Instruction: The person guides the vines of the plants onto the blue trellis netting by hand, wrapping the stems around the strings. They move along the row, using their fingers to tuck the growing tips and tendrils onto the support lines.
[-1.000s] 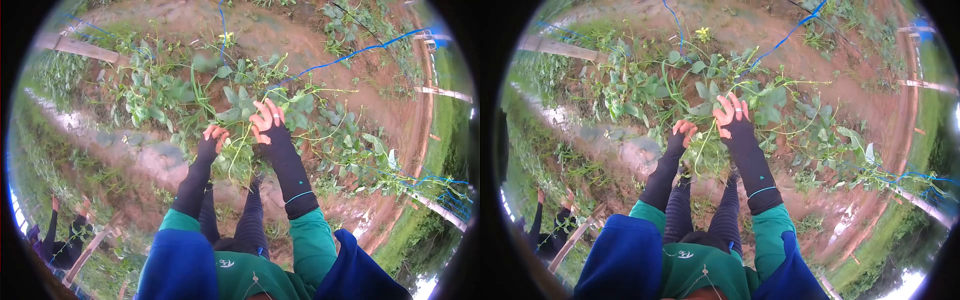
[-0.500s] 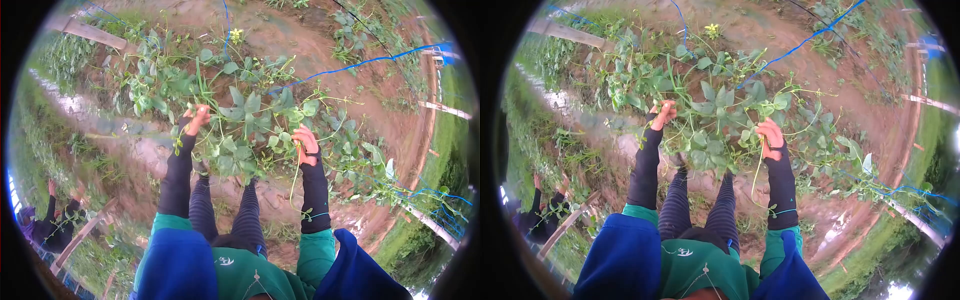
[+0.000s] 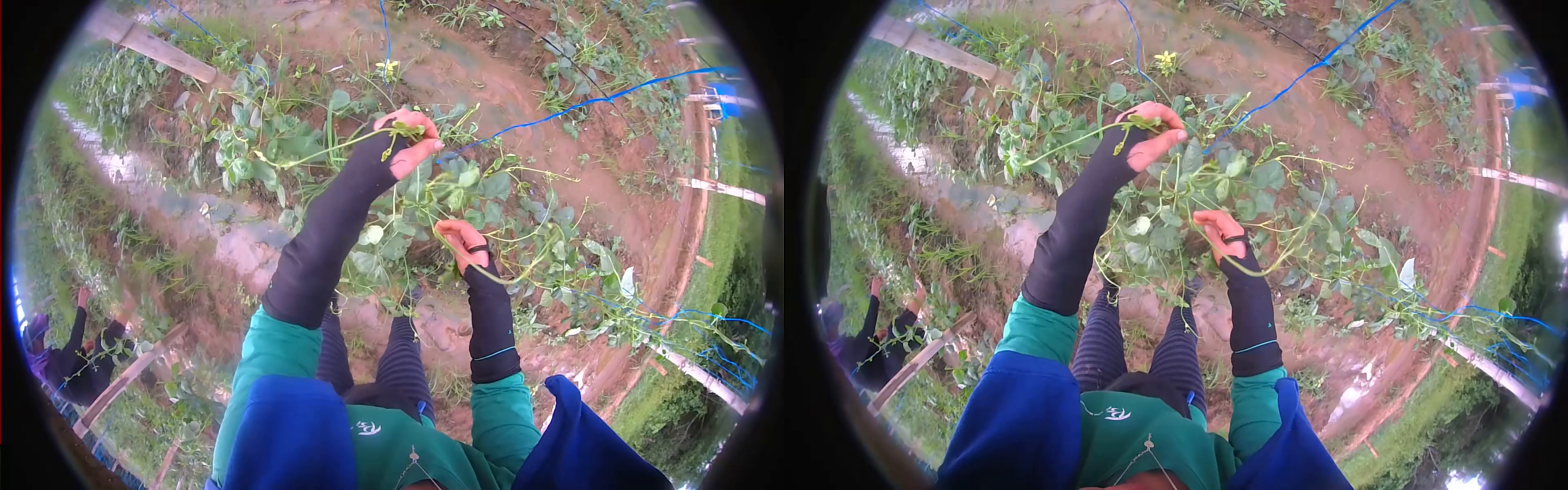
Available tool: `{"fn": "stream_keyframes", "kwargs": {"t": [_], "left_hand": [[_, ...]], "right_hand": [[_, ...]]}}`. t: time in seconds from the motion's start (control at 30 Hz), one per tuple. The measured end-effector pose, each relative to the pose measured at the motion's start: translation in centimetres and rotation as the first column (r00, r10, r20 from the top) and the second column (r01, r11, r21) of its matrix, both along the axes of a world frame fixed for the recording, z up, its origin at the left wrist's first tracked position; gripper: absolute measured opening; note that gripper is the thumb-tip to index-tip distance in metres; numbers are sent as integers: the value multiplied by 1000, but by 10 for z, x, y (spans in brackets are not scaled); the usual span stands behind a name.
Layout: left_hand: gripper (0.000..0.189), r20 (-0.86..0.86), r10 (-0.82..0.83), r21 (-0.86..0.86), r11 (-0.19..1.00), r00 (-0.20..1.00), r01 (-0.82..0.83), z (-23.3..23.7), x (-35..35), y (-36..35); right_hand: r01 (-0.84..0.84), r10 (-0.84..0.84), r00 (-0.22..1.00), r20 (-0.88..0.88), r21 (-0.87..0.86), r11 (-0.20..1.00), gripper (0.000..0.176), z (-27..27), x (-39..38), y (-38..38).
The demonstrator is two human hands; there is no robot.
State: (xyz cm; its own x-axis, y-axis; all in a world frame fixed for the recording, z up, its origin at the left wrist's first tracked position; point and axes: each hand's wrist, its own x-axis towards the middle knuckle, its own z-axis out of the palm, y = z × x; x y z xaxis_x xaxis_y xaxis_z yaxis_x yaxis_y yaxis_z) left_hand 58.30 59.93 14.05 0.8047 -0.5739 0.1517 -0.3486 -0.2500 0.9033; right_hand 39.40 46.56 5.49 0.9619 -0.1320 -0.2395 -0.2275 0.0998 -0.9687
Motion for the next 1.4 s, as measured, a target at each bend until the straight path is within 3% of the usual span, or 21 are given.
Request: {"fn": "stream_keyframes", "kwargs": {"t": [0.03,0.07,0.1,0.2,0.37,0.47,0.53,0.6,0.67,0.77,0.83,0.93,0.97,1.07,1.1,1.13,1.2,1.23,1.27,1.33,1.4], "left_hand": [[12,112,-63,-7,998,992,64,-3,2,-10],[12,225,-123,-7,992,967,128,0,3,-19],[10,109,-177,8,984,978,177,2,0,-29],[8,250,-219,-16,973,943,230,-2,-7,-52],[10,225,-304,-61,944,926,325,-4,-5,-65],[11,347,-298,-97,932,889,350,-7,1,-65],[12,320,-322,-86,927,891,366,-6,0,-67],[13,295,-347,-73,921,890,383,-1,-3,-68],[14,275,-335,-50,931,901,362,9,-6,-69],[15,370,-323,-11,936,871,352,1,0,-70],[16,398,-338,49,936,853,348,-1,1,-66],[17,377,-307,-80,929,874,361,9,0,-64],[17,347,-349,-91,911,871,402,15,0,-65],[16,275,-398,-96,894,875,437,34,-4,-61],[16,236,-407,-89,895,883,436,40,-6,-60],[16,237,-408,-91,894,882,438,41,-7,-62],[15,281,-407,-94,890,869,447,39,-10,-68],[15,282,-409,-95,888,868,449,34,-11,-72],[14,326,-395,-148,876,859,459,29,-12,-78],[13,370,-380,-203,857,848,473,22,-19,-84],[12,349,-412,-129,868,842,479,21,-24,-90]], "right_hand": [[0,0,1000,5,-2,1000,25,0,4,-3],[76,-68,996,50,-177,981,29,-2,12,-8],[157,-129,986,102,-342,927,33,-3,19,-13],[295,-254,954,160,-342,892,34,7,44,-21],[44,41,990,134,-571,820,47,1,43,-20],[124,-72,987,143,-397,910,49,13,37,-8],[166,-95,978,188,-409,897,46,15,41,-9],[176,16,942,335,-534,827,45,19,49,-14],[105,78,962,263,-616,780,37,37,49,-9],[-3,31,998,61,-417,909,32,84,25,5],[-70,53,979,-199,-79,994,33,95,4,-1],[-142,132,987,-90,-114,983,35,103,-15,-6],[-128,125,992,-30,-291,948,35,98,-20,-6],[6,-30,972,-233,-101,995,32,113,-35,-19],[-170,131,981,-143,-311,935,34,88,-44,-31],[-167,128,981,-143,-314,935,34,88,-44,-34],[-215,214,760,-614,73,974,30,92,-42,-40],[-157,257,739,-623,213,965,31,106,-34,-45],[-153,254,739,-624,212,965,31,104,-32,-49],[167,-22,942,-334,411,896,33,95,-30,-57],[523,-446,852,-273,439,731,33,86,-13,-59]]}}
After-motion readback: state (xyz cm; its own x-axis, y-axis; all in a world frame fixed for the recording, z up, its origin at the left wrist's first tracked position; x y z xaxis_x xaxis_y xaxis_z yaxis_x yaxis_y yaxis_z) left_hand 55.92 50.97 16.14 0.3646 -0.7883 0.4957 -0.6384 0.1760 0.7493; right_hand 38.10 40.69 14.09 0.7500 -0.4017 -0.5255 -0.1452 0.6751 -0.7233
